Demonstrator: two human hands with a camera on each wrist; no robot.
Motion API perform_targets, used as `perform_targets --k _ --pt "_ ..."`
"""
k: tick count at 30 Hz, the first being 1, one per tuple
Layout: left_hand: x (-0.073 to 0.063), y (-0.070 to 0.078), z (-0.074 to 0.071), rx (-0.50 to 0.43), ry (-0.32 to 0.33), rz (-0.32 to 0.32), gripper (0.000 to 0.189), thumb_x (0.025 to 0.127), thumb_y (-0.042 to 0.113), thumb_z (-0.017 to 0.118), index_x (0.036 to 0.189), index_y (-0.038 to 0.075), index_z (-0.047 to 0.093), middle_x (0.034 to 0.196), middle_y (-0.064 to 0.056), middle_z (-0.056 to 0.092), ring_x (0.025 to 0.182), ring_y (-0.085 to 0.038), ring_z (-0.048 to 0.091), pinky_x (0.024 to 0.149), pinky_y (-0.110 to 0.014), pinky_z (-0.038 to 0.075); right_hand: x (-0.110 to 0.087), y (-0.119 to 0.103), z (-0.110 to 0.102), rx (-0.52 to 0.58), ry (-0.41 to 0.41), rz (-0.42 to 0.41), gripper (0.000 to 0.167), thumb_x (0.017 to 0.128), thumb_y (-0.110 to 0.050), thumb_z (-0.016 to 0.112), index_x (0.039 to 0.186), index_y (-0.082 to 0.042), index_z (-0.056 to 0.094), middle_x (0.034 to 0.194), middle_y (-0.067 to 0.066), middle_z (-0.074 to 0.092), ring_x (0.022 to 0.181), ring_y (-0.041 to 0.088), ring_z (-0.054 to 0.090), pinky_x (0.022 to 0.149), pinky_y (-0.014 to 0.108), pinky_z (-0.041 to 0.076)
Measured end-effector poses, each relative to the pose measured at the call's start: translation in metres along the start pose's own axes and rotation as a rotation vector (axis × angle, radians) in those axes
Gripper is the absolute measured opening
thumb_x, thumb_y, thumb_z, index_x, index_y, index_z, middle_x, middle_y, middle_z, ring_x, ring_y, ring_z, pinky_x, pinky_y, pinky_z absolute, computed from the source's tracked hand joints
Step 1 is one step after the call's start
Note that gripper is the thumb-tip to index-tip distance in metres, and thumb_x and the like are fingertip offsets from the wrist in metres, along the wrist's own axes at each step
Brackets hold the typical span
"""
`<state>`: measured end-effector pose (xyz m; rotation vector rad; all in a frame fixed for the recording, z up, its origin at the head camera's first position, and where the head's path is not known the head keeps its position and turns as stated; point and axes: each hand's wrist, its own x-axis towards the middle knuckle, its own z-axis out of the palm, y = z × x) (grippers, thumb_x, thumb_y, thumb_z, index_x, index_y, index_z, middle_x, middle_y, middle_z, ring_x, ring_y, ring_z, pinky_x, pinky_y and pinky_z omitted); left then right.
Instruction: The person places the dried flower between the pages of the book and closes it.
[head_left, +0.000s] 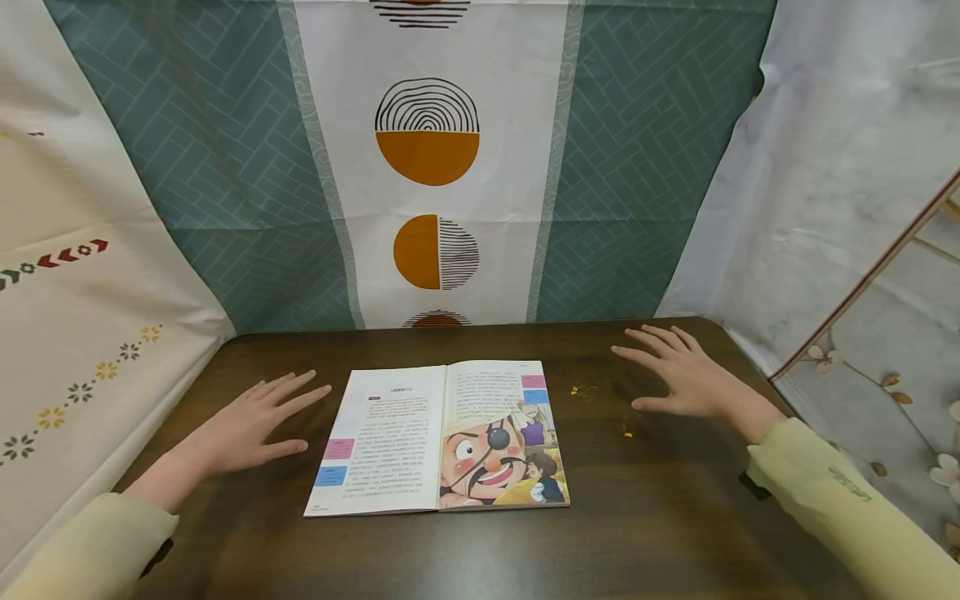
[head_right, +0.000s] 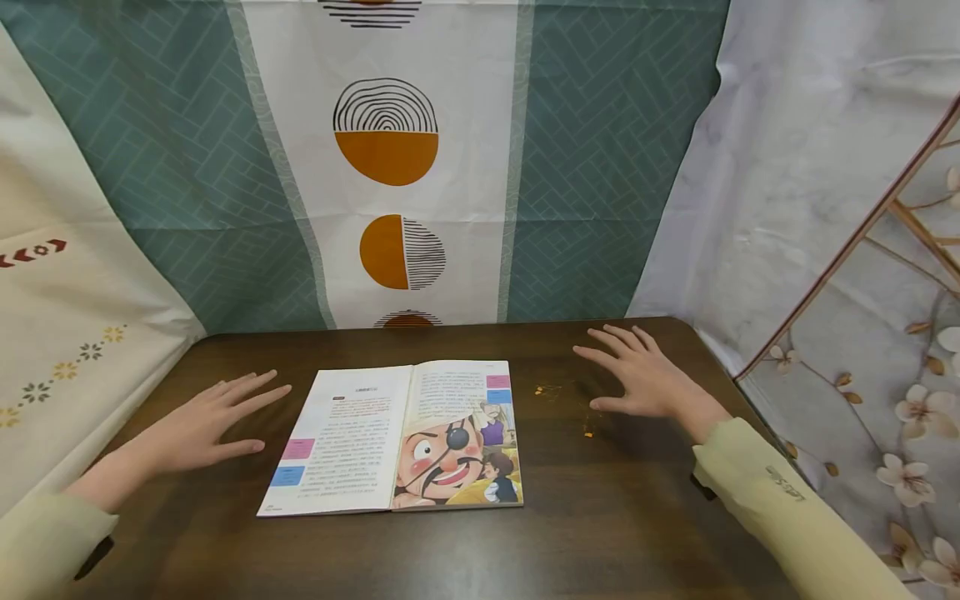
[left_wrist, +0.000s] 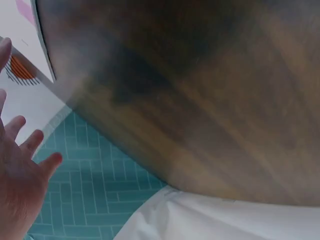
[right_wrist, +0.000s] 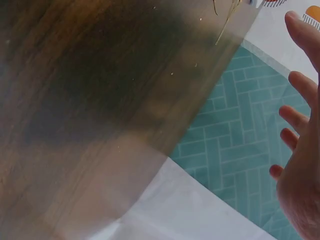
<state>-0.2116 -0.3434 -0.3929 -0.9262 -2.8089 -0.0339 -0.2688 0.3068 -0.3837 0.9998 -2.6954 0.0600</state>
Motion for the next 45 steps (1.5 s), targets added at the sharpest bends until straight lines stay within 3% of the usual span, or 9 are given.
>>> perform_targets --k 3,9,13,17,22,29,34,45 --pt "-0.005 0.005 0.003 -0.028 0.008 0.004 0.080 0.083 0.041 0.077 0.152 0.026 0.038 0.156 -0.014 0.036 0.131 -0.043 0.048 0.098 -0.062 0.043 0.003 0.000 0.004 0.013 -0.003 -0.005 0.081 0.079 -0.047 0.078 0.148 -0.021 0.045 0.154 0.018 0.037 0.142 0.043 0.029 0.108 0.068 0.020" --pt "-0.013 0.018 0.008 -0.155 -0.043 -0.079 0.076 0.087 0.040 0.073 0.153 0.027 0.036 0.156 -0.015 0.033 0.132 -0.044 0.048 0.094 -0.059 0.048 0.010 0.002 0.010 0.038 -0.039 -0.005 0.080 0.079 -0.044 0.080 0.147 -0.018 0.046 0.154 0.019 0.037 0.142 0.044 0.029 0.108 0.068 0.021" --pt "-0.019 0.027 0.014 -0.237 -0.026 -0.120 0.075 0.087 0.042 0.073 0.152 0.022 0.039 0.148 -0.016 0.042 0.129 -0.041 0.049 0.092 -0.057 0.049 0.015 0.005 0.017 0.065 -0.055 -0.013 0.078 0.079 -0.041 0.081 0.146 -0.018 0.048 0.153 0.020 0.039 0.141 0.045 0.031 0.106 0.069 0.023" --pt "-0.021 0.034 0.019 -0.324 -0.003 -0.156 0.077 0.085 0.036 0.076 0.149 0.012 0.041 0.136 -0.014 0.050 0.113 -0.030 0.059 0.084 -0.041 0.054 0.021 0.009 0.023 0.104 -0.075 -0.002 0.075 0.080 -0.038 0.080 0.145 -0.017 0.049 0.153 0.020 0.039 0.140 0.044 0.032 0.105 0.071 0.026" --pt "-0.020 0.044 0.023 -0.443 -0.032 -0.234 0.078 0.085 0.025 0.077 0.148 0.000 0.039 0.129 -0.018 0.054 0.096 -0.022 0.062 0.070 -0.024 0.052 0.029 0.015 0.026 0.153 -0.107 0.016 0.066 0.081 -0.033 0.081 0.138 -0.013 0.056 0.148 0.019 0.046 0.136 0.042 0.038 0.103 0.069 0.033" --pt "-0.024 0.055 0.027 -0.546 -0.077 -0.295 0.077 0.086 0.023 0.076 0.146 -0.006 0.038 0.130 -0.022 0.055 0.097 -0.021 0.063 0.071 -0.021 0.053 0.036 0.018 0.032 0.227 -0.132 0.038 0.051 0.080 -0.023 0.082 0.126 -0.010 0.065 0.136 0.016 0.057 0.127 0.039 0.048 0.102 0.061 0.040" --pt "-0.026 0.060 0.027 -0.636 -0.086 -0.327 0.075 0.084 0.024 0.078 0.142 -0.008 0.042 0.127 -0.021 0.057 0.093 -0.013 0.062 0.072 -0.021 0.054 0.040 0.020 0.037 0.280 -0.166 0.071 0.043 0.081 -0.020 0.081 0.121 -0.011 0.068 0.132 0.015 0.059 0.124 0.039 0.051 0.101 0.060 0.042" --pt "-0.027 0.065 0.029 -0.720 -0.116 -0.299 0.077 0.079 0.017 0.082 0.140 -0.010 0.044 0.120 -0.021 0.053 0.088 -0.004 0.056 0.069 -0.022 0.054 0.049 0.029 0.051 0.390 -0.194 0.066 0.026 0.082 -0.014 0.079 0.107 -0.013 0.076 0.111 0.005 0.069 0.104 0.028 0.064 0.091 0.048 0.052"
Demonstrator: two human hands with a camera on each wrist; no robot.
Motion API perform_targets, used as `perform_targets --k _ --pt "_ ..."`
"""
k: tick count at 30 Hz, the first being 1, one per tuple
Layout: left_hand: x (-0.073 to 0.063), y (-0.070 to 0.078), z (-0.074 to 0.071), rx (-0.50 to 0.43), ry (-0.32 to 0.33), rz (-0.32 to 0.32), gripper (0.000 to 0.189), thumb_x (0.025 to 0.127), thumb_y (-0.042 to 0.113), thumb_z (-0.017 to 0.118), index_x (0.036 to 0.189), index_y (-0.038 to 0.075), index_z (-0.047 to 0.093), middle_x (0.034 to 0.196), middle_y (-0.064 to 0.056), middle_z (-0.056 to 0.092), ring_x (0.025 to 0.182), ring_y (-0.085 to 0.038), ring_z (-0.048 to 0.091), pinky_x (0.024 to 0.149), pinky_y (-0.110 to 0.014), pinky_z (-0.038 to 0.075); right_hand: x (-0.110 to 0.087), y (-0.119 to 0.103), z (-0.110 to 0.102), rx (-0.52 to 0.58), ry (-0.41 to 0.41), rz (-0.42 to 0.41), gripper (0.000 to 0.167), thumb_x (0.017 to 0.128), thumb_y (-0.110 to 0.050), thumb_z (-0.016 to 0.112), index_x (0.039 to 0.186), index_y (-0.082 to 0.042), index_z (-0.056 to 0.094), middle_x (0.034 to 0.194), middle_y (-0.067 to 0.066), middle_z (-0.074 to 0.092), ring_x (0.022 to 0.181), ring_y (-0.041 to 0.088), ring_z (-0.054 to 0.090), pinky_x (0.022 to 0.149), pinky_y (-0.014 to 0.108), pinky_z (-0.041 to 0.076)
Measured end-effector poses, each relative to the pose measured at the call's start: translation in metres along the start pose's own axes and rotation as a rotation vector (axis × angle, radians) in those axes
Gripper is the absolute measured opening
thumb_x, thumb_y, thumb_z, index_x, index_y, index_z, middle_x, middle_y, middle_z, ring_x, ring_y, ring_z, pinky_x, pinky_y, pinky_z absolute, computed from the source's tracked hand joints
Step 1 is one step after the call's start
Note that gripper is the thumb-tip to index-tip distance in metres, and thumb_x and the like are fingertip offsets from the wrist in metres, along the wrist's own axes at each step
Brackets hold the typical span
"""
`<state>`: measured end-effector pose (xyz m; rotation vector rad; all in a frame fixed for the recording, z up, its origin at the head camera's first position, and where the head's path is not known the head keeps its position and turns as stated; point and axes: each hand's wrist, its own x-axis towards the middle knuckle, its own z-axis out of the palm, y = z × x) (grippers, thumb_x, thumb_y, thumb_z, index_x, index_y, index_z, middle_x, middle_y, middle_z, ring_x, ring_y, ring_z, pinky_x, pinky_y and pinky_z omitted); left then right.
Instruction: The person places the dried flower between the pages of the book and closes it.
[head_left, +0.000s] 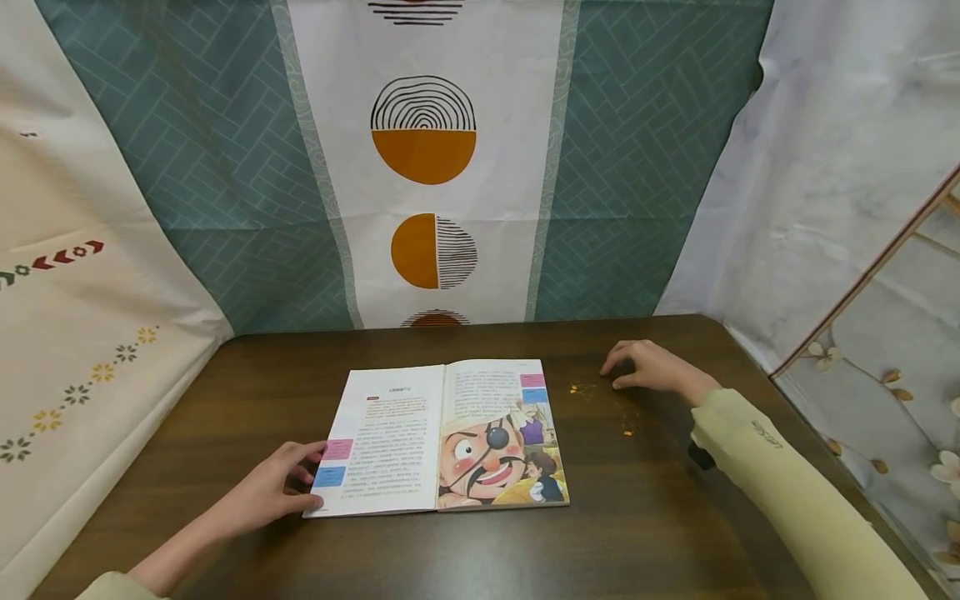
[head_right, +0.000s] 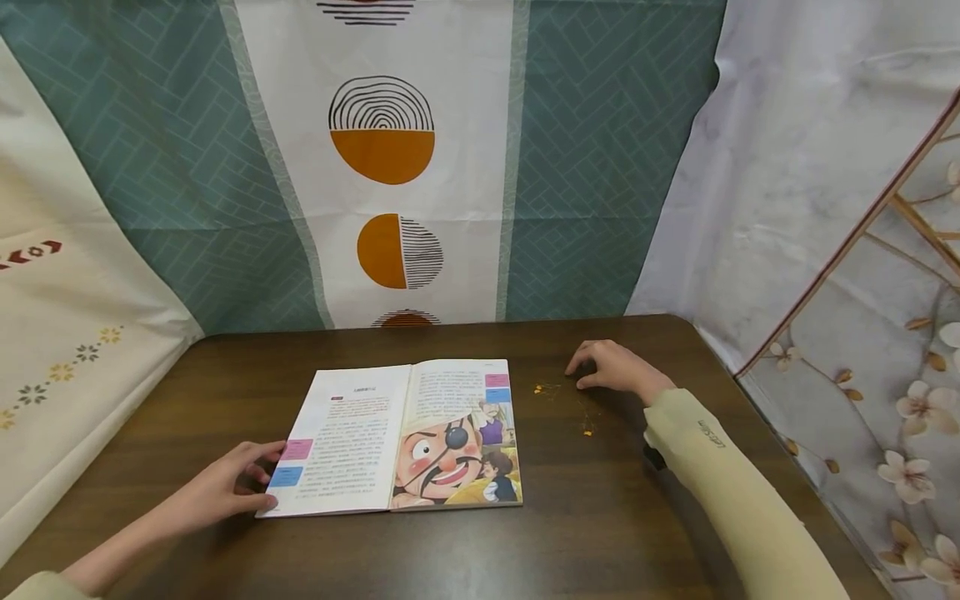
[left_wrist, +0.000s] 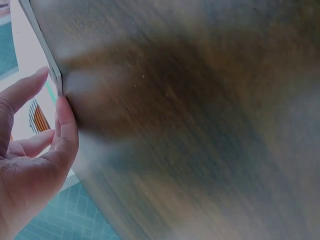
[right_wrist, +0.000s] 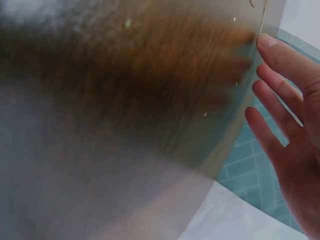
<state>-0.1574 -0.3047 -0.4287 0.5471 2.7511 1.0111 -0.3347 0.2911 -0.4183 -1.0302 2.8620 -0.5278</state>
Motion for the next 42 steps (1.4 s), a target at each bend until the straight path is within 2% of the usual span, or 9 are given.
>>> perform_targets --k 4,8,15,21,24,29,34,38,42 --pt "-0.001 0.000 0.002 -0.034 -0.008 -0.025 0.078 0.077 0.015 0.083 0.140 -0.010 0.044 0.120 -0.022 0.050 0.089 -0.005 0.054 0.071 -0.024 0.056 0.002 0.003 0.003 0.032 0.001 -0.001 0.021 0.082 -0.012 0.079 0.103 -0.014 0.077 0.107 0.004 0.069 0.093 0.021 0.063 0.084 0.043 0.053" --pt "-0.003 -0.002 0.004 -0.057 -0.022 -0.048 0.081 0.075 0.014 0.084 0.141 -0.011 0.043 0.122 -0.023 0.049 0.091 -0.006 0.053 0.073 -0.025 0.056 0.003 0.008 0.006 0.070 -0.001 0.016 0.018 0.082 -0.012 0.079 0.100 -0.017 0.079 0.105 0.003 0.069 0.090 0.016 0.063 0.082 0.037 0.054" --pt "-0.007 -0.008 0.005 -0.131 -0.034 -0.026 0.082 0.078 0.011 0.082 0.143 -0.013 0.038 0.120 -0.025 0.046 0.091 0.001 0.050 0.076 -0.024 0.056 0.006 0.014 0.007 0.126 0.034 0.051 0.014 0.081 -0.015 0.079 0.095 -0.019 0.080 0.102 0.001 0.071 0.089 0.016 0.064 0.081 0.031 0.053" --pt "-0.010 -0.007 0.005 -0.157 -0.039 -0.048 0.082 0.079 0.009 0.081 0.144 -0.012 0.037 0.119 -0.024 0.046 0.092 0.002 0.051 0.078 -0.024 0.056 0.007 0.017 0.010 0.177 0.048 0.085 0.011 0.081 -0.018 0.080 0.091 -0.022 0.080 0.098 -0.001 0.072 0.089 0.012 0.065 0.081 0.027 0.053" --pt "-0.009 -0.005 0.005 -0.160 -0.032 -0.058 0.081 0.078 0.006 0.081 0.144 -0.012 0.037 0.118 -0.024 0.047 0.092 -0.002 0.053 0.078 -0.025 0.056 0.008 0.017 0.010 0.196 0.063 0.104 0.009 0.081 -0.017 0.080 0.089 -0.022 0.080 0.096 -0.001 0.072 0.087 0.011 0.064 0.079 0.026 0.052" --pt "-0.008 -0.003 0.004 -0.164 -0.040 -0.072 0.080 0.077 0.003 0.081 0.142 -0.014 0.037 0.116 -0.023 0.047 0.090 -0.004 0.055 0.077 -0.025 0.056 0.010 0.017 0.009 0.229 0.041 0.134 0.005 0.081 -0.021 0.080 0.087 -0.020 0.080 0.094 -0.002 0.072 0.087 0.011 0.063 0.079 0.026 0.052" --pt "-0.006 -0.002 0.001 -0.165 -0.075 -0.081 0.082 0.078 0.004 0.080 0.144 -0.013 0.034 0.117 -0.024 0.046 0.090 -0.008 0.054 0.077 -0.025 0.056 0.012 0.017 0.007 0.239 0.034 0.137 0.017 0.082 -0.029 0.078 0.087 -0.013 0.079 0.092 -0.001 0.072 0.087 0.013 0.064 0.078 0.028 0.052" --pt "-0.003 0.000 -0.001 -0.162 -0.095 -0.086 0.084 0.078 0.006 0.081 0.144 -0.014 0.033 0.117 -0.024 0.044 0.091 -0.015 0.054 0.077 -0.025 0.055 0.014 0.017 0.007 0.225 0.036 0.132 0.013 0.084 -0.025 0.078 0.086 -0.013 0.078 0.092 -0.001 0.072 0.086 0.013 0.064 0.078 0.029 0.052" --pt "-0.002 0.000 -0.001 -0.164 -0.102 -0.089 0.084 0.078 0.007 0.081 0.144 -0.014 0.033 0.117 -0.024 0.044 0.091 -0.014 0.054 0.076 -0.025 0.055 0.014 0.017 0.007 0.203 0.027 0.111 0.008 0.086 -0.021 0.075 0.084 -0.014 0.077 0.092 0.000 0.072 0.088 0.014 0.064 0.081 0.032 0.052"
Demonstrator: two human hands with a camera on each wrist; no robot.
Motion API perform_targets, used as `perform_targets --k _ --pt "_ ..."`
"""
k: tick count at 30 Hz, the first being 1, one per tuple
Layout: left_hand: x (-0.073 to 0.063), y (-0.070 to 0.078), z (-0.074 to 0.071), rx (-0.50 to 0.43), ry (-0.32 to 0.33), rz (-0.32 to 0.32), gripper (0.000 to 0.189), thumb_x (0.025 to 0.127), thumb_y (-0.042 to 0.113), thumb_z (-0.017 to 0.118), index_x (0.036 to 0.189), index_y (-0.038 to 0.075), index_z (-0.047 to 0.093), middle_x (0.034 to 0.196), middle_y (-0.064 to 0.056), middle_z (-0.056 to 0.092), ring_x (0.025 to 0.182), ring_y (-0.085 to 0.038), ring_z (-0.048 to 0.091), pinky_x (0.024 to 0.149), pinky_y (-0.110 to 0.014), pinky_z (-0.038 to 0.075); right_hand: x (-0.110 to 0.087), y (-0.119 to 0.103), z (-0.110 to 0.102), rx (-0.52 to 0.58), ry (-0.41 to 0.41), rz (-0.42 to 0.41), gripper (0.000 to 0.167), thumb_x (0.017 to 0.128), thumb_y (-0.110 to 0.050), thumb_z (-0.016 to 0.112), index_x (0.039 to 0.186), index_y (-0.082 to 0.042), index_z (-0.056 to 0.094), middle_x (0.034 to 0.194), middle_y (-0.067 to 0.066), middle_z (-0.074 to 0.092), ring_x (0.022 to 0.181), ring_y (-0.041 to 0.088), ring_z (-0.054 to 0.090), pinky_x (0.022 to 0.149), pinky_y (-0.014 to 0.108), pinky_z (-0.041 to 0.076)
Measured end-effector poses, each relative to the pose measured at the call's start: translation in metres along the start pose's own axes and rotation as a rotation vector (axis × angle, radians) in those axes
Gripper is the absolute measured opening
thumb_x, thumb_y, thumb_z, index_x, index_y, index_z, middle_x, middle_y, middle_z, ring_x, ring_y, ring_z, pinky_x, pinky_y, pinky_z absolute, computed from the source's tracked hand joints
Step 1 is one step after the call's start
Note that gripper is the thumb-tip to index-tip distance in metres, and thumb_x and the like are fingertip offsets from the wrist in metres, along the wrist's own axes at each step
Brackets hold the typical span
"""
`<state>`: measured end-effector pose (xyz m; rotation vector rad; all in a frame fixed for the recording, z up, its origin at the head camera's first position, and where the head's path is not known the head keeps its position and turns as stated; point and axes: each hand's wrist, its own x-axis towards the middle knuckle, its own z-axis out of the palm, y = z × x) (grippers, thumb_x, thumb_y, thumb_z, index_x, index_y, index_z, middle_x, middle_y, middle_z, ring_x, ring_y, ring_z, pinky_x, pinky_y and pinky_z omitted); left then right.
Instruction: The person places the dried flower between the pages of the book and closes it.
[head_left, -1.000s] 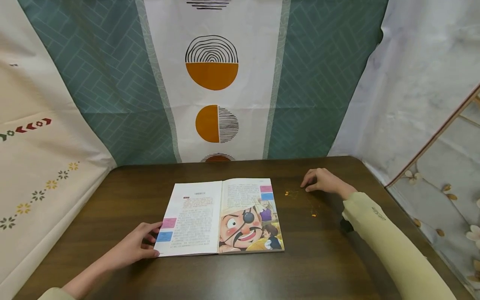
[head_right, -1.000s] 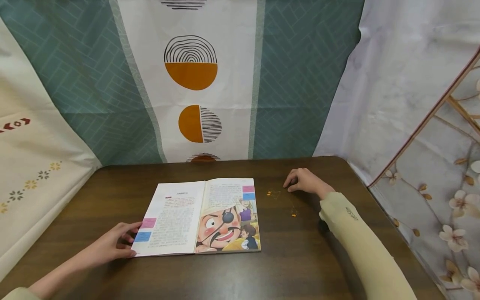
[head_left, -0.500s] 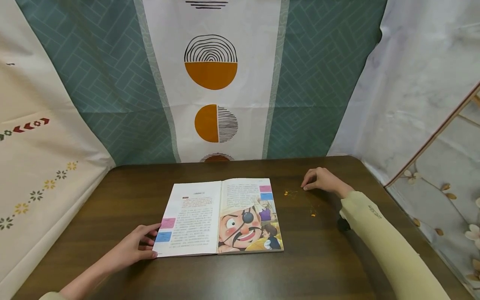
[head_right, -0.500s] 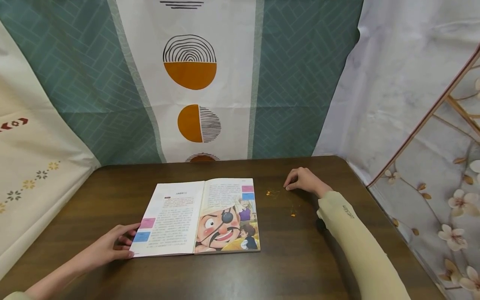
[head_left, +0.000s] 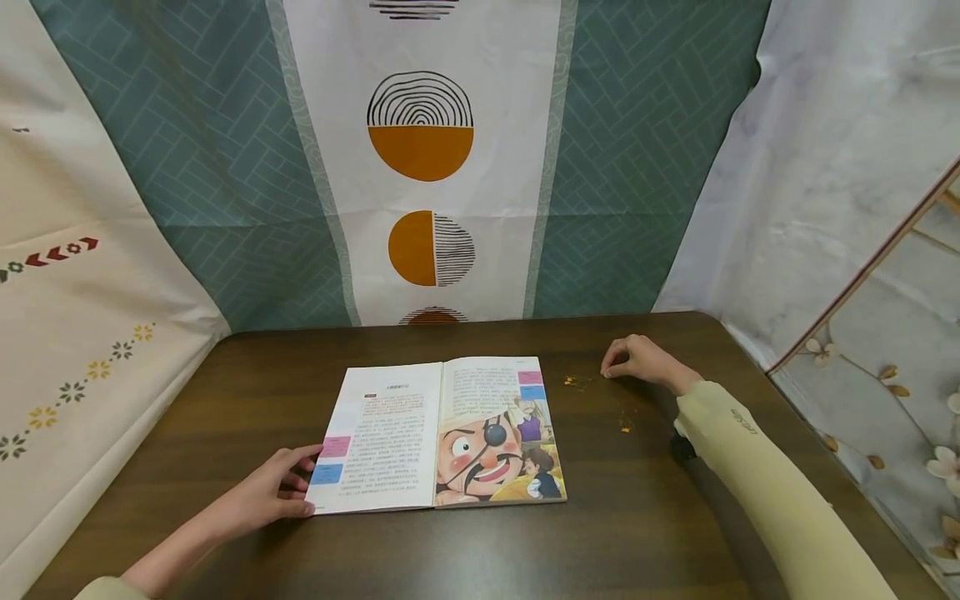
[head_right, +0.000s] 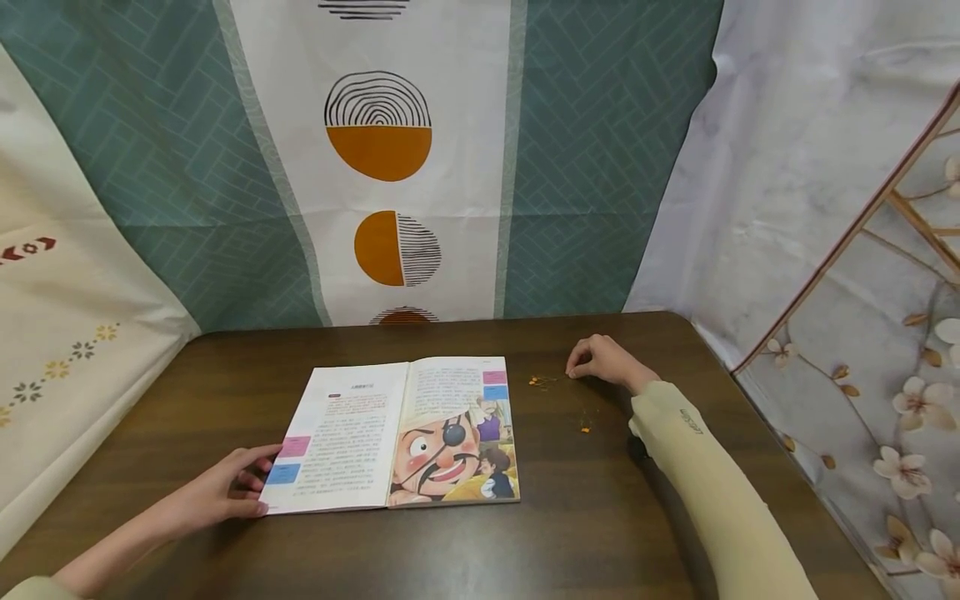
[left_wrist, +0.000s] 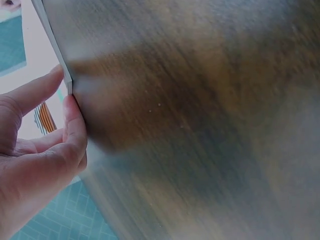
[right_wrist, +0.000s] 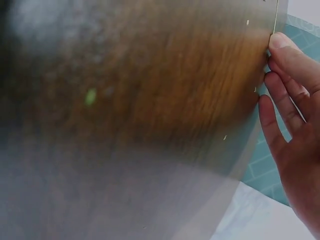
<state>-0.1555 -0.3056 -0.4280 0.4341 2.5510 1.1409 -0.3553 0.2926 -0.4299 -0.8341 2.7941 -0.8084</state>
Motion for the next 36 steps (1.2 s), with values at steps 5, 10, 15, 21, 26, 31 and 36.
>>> perform_targets --k 5,10,15,21,26,31,36 --pt "0.000 0.000 0.000 -0.017 0.001 0.014 0.082 0.078 0.006 0.081 0.142 -0.015 0.033 0.116 -0.023 0.044 0.089 -0.009 0.052 0.075 -0.026 0.054 0.003 -0.002 -0.005 -0.023 -0.054 0.009 0.008 0.090 -0.019 0.072 0.086 -0.013 0.075 0.092 0.000 0.071 0.086 0.012 0.062 0.079 0.031 0.051" --pt "0.002 0.002 0.000 -0.029 -0.016 -0.003 0.082 0.079 0.004 0.079 0.142 -0.016 0.031 0.116 -0.023 0.044 0.092 -0.016 0.052 0.076 -0.027 0.053 0.008 -0.008 -0.016 0.005 -0.090 0.077 0.004 0.091 -0.010 0.069 0.088 -0.009 0.072 0.088 0.003 0.072 0.080 0.016 0.062 0.073 0.031 0.049" --pt "0.005 0.003 -0.002 -0.032 -0.022 -0.026 0.082 0.078 0.002 0.079 0.142 -0.014 0.031 0.114 -0.022 0.044 0.096 -0.026 0.051 0.076 -0.027 0.053 0.017 -0.021 -0.024 0.050 -0.045 0.087 0.004 0.090 -0.008 0.069 0.091 -0.006 0.072 0.090 0.005 0.073 0.082 0.022 0.068 0.074 0.033 0.051" --pt "0.005 0.004 -0.003 -0.020 -0.029 -0.035 0.082 0.077 0.003 0.081 0.141 -0.014 0.032 0.113 -0.021 0.044 0.095 -0.025 0.052 0.076 -0.027 0.053 0.028 -0.034 -0.025 0.048 -0.028 0.041 0.009 0.093 -0.011 0.067 0.095 -0.003 0.071 0.093 0.007 0.072 0.084 0.021 0.066 0.076 0.032 0.051" --pt "0.006 0.004 -0.004 -0.026 -0.034 -0.025 0.082 0.078 0.005 0.081 0.141 -0.014 0.032 0.113 -0.021 0.044 0.096 -0.026 0.051 0.077 -0.027 0.053 0.033 -0.043 -0.024 0.062 -0.042 0.017 0.015 0.097 -0.012 0.062 0.100 0.001 0.068 0.096 0.009 0.068 0.083 0.018 0.057 0.077 0.031 0.047" --pt "0.005 0.005 -0.004 -0.012 -0.038 -0.033 0.083 0.077 0.006 0.081 0.141 -0.013 0.032 0.113 -0.020 0.044 0.096 -0.026 0.052 0.077 -0.027 0.052 0.038 -0.051 -0.021 0.073 -0.060 -0.013 0.015 0.098 -0.013 0.060 0.100 0.001 0.067 0.095 0.010 0.066 0.081 0.015 0.053 0.076 0.030 0.046" --pt "0.003 0.005 -0.004 -0.009 -0.037 -0.040 0.084 0.078 0.006 0.081 0.142 -0.013 0.031 0.113 -0.021 0.044 0.097 -0.026 0.052 0.078 -0.028 0.052 0.048 -0.061 -0.018 0.094 -0.050 -0.037 0.012 0.098 -0.011 0.061 0.098 -0.002 0.068 0.094 0.011 0.067 0.080 0.018 0.055 0.075 0.030 0.047"
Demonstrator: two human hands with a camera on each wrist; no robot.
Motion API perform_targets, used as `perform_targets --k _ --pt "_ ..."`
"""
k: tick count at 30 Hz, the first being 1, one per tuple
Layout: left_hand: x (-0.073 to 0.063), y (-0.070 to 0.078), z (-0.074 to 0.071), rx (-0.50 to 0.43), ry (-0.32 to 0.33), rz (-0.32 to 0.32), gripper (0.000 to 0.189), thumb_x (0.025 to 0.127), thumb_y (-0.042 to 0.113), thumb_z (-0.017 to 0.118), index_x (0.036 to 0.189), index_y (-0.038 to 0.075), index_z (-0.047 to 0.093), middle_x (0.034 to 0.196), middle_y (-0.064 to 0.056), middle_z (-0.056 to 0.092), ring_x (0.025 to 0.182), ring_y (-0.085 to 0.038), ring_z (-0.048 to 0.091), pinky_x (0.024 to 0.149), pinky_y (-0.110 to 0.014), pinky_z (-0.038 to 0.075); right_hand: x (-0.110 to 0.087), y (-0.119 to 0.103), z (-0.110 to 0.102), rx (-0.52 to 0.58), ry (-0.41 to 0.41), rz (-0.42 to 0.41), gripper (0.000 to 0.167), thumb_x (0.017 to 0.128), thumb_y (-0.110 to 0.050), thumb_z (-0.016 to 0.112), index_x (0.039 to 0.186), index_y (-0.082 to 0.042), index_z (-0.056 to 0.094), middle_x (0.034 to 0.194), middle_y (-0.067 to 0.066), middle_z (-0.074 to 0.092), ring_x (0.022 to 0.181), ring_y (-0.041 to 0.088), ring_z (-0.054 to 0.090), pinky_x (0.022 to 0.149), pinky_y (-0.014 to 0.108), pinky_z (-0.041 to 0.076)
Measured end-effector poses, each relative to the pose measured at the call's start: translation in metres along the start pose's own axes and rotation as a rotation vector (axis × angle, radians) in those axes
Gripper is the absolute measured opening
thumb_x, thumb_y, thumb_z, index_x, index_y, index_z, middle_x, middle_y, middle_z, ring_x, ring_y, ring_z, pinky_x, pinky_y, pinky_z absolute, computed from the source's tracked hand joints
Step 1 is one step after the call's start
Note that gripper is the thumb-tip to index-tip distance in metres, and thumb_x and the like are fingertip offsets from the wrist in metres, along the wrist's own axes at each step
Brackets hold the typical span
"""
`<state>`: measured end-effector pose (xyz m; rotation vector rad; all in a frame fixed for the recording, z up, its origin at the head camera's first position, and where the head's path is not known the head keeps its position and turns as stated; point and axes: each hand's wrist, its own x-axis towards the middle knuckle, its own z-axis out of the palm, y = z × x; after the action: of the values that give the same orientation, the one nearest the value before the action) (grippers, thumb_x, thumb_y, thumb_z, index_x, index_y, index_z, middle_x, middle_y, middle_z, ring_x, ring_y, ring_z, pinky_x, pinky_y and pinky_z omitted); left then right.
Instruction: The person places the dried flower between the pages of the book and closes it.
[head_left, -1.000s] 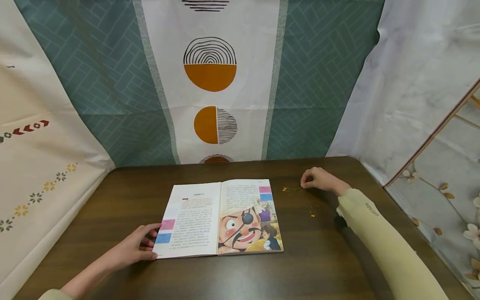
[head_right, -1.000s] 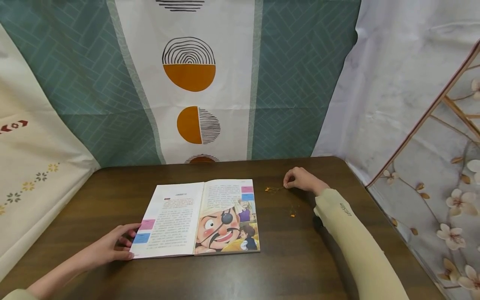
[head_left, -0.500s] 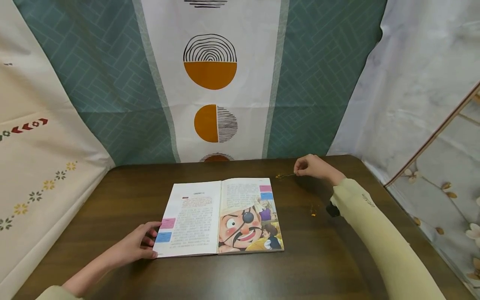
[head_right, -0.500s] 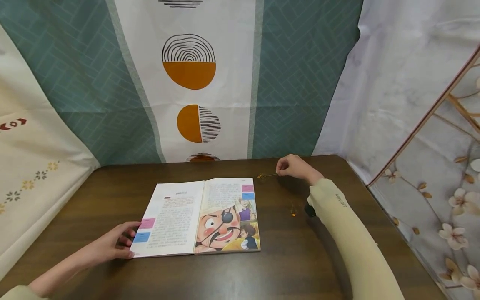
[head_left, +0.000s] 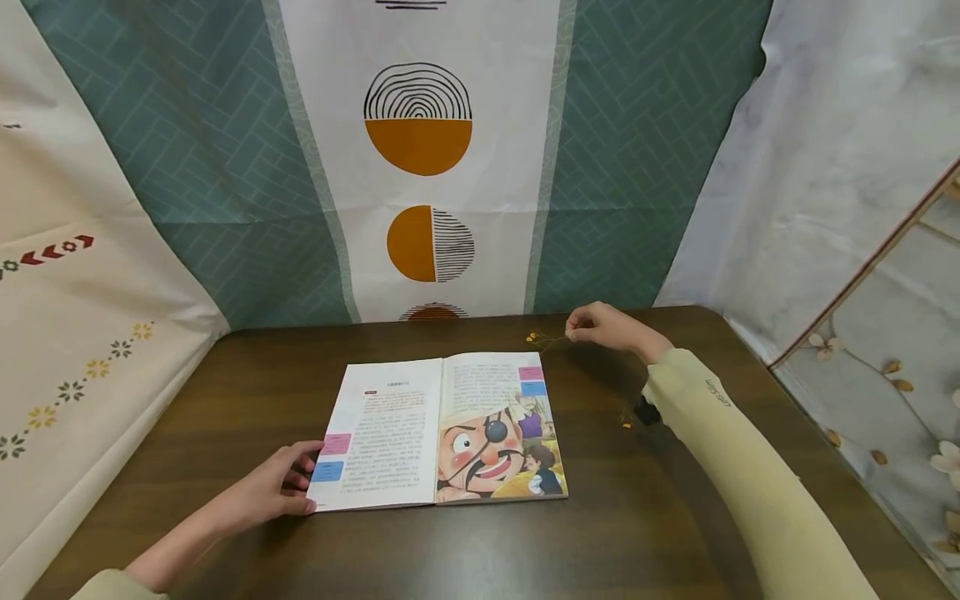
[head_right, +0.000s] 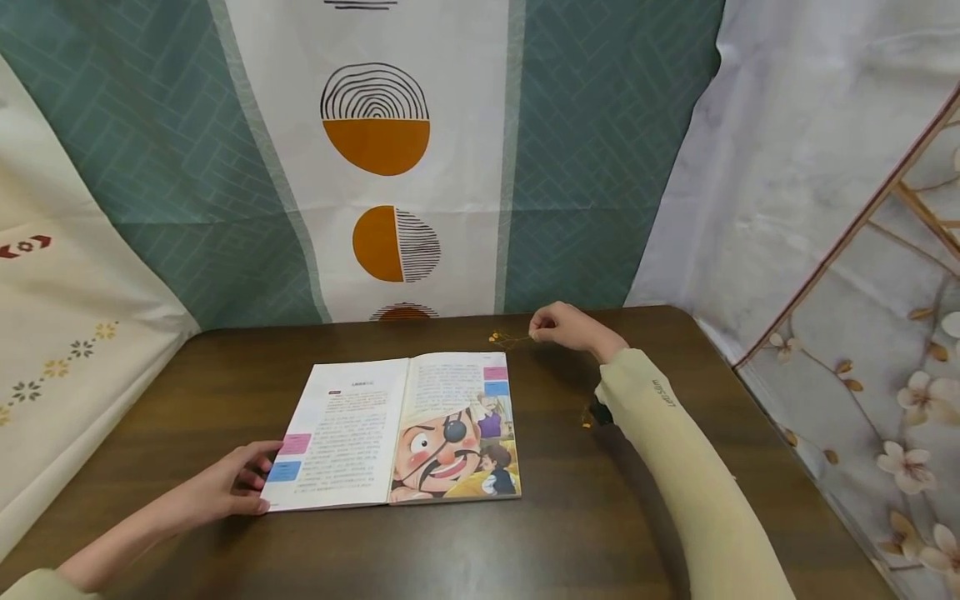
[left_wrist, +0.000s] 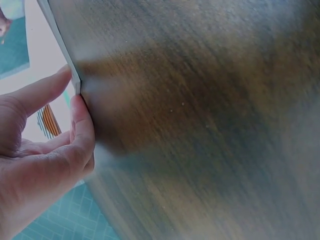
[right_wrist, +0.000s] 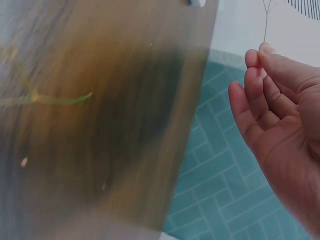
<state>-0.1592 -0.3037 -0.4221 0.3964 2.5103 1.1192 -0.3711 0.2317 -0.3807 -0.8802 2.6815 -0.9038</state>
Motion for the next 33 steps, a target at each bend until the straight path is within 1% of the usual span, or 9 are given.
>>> perform_targets --k 6,11,16,21,23,25,28,30,33 --pt "-0.001 -0.002 -0.002 0.017 -0.012 0.002 0.088 0.079 0.009 0.081 0.145 -0.014 0.028 0.114 -0.020 0.044 0.095 -0.022 0.051 0.078 -0.024 0.051 0.016 -0.019 0.006 0.016 0.005 -0.027 0.014 0.098 -0.012 0.061 0.100 0.000 0.068 0.096 0.011 0.068 0.081 0.023 0.056 0.076 0.033 0.046" --pt "-0.001 -0.003 -0.003 0.028 -0.021 0.008 0.090 0.079 0.010 0.081 0.146 -0.016 0.026 0.113 -0.019 0.043 0.093 -0.017 0.050 0.077 -0.022 0.051 0.027 -0.035 0.016 0.036 0.017 -0.053 0.016 0.098 -0.013 0.060 0.102 0.001 0.068 0.097 0.011 0.068 0.082 0.023 0.053 0.077 0.034 0.044" --pt "0.001 -0.001 -0.004 0.024 -0.031 0.003 0.091 0.079 0.010 0.081 0.146 -0.016 0.025 0.113 -0.019 0.043 0.094 -0.022 0.051 0.076 -0.019 0.049 0.038 -0.043 0.025 0.040 0.013 -0.085 0.016 0.099 -0.015 0.059 0.102 -0.001 0.066 0.099 0.014 0.067 0.082 0.020 0.052 0.078 0.032 0.044" --pt "0.004 0.001 -0.004 0.006 -0.032 -0.002 0.090 0.078 0.008 0.081 0.146 -0.015 0.025 0.113 -0.020 0.042 0.094 -0.024 0.051 0.074 -0.019 0.047 0.052 -0.055 0.033 0.083 0.008 -0.141 0.014 0.099 -0.013 0.059 0.102 0.000 0.064 0.099 0.019 0.065 0.082 0.018 0.052 0.080 0.031 0.045" --pt "0.005 0.001 -0.004 0.003 -0.032 -0.005 0.090 0.078 0.008 0.081 0.146 -0.015 0.026 0.113 -0.020 0.042 0.093 -0.022 0.050 0.074 -0.019 0.047 0.057 -0.061 0.038 0.102 0.005 -0.157 0.013 0.099 -0.012 0.059 0.101 0.000 0.064 0.099 0.019 0.064 0.083 0.018 0.052 0.080 0.031 0.045" --pt "0.004 0.000 -0.004 0.001 -0.037 -0.011 0.090 0.078 0.008 0.081 0.146 -0.015 0.026 0.113 -0.020 0.042 0.093 -0.022 0.050 0.074 -0.019 0.047 0.061 -0.069 0.043 0.110 -0.001 -0.155 0.011 0.099 -0.013 0.059 0.100 -0.003 0.064 0.099 0.017 0.064 0.084 0.017 0.053 0.081 0.031 0.045" --pt "0.003 -0.002 -0.003 -0.001 -0.039 -0.019 0.090 0.078 0.008 0.081 0.146 -0.015 0.026 0.112 -0.019 0.042 0.094 -0.023 0.050 0.074 -0.019 0.047 0.070 -0.080 0.052 0.106 -0.007 -0.152 0.012 0.099 -0.014 0.059 0.101 -0.004 0.065 0.100 0.017 0.065 0.085 0.018 0.054 0.082 0.031 0.046" --pt "0.004 -0.003 -0.003 -0.002 -0.039 -0.025 0.089 0.078 0.007 0.081 0.146 -0.015 0.026 0.113 -0.019 0.042 0.095 -0.025 0.049 0.075 -0.020 0.047 0.076 -0.087 0.058 0.091 -0.001 -0.150 0.011 0.099 -0.015 0.060 0.100 -0.006 0.066 0.099 0.013 0.066 0.086 0.017 0.054 0.083 0.029 0.047" --pt "0.005 -0.002 -0.003 0.001 -0.036 -0.031 0.089 0.079 0.007 0.081 0.146 -0.014 0.026 0.113 -0.020 0.042 0.097 -0.025 0.050 0.074 -0.020 0.047 0.084 -0.096 0.067 0.083 0.011 -0.156 0.012 0.098 -0.016 0.061 0.101 -0.005 0.067 0.098 0.010 0.067 0.086 0.017 0.055 0.084 0.028 0.048"
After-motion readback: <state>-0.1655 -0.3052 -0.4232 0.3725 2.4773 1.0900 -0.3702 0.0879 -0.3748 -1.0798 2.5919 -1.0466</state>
